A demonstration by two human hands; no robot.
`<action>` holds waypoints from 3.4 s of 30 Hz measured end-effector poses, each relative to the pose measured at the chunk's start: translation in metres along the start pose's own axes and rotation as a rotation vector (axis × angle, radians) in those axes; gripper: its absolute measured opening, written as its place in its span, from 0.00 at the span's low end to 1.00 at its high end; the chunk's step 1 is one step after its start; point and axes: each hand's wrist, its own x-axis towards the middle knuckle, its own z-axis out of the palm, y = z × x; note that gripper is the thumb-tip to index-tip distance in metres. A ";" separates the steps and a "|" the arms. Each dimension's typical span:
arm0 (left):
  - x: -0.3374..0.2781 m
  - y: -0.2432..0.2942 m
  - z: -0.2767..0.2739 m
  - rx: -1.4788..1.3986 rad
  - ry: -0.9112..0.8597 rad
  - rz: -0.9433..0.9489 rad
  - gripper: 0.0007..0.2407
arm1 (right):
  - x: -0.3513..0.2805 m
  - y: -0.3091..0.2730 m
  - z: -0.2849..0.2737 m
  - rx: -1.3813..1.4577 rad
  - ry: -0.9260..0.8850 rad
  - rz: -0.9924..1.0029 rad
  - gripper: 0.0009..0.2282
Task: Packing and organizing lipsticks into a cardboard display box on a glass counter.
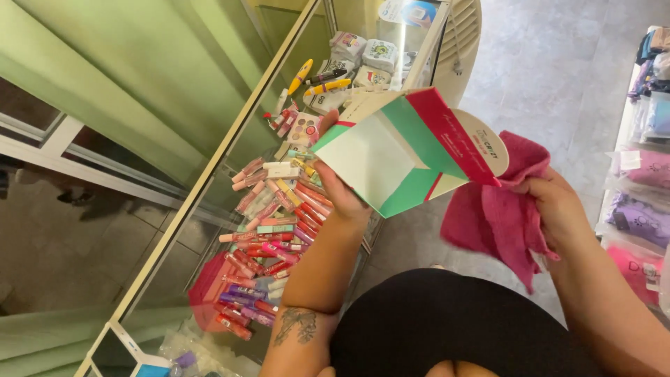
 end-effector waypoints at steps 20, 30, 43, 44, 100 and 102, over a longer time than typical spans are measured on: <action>0.006 0.088 -0.055 0.569 0.374 0.686 0.28 | 0.026 0.084 -0.002 -0.305 -0.364 0.421 0.16; -0.022 0.063 -0.066 0.398 0.440 0.382 0.28 | 0.183 -0.023 0.035 -0.887 -0.152 -0.300 0.18; -0.010 -0.021 -0.068 0.791 0.465 0.310 0.42 | 0.426 0.044 0.110 -1.491 -0.732 -1.146 0.15; -0.010 -0.024 -0.063 0.591 0.445 0.296 0.44 | 0.420 0.065 0.104 -1.483 -0.750 -1.048 0.11; -0.045 0.000 -0.064 0.231 -0.073 -0.137 0.46 | 0.032 -0.038 0.175 -1.585 -0.321 -0.850 0.03; -0.048 0.003 -0.061 0.223 -0.082 -0.143 0.45 | 0.029 -0.036 0.176 -1.620 -0.324 -0.834 0.04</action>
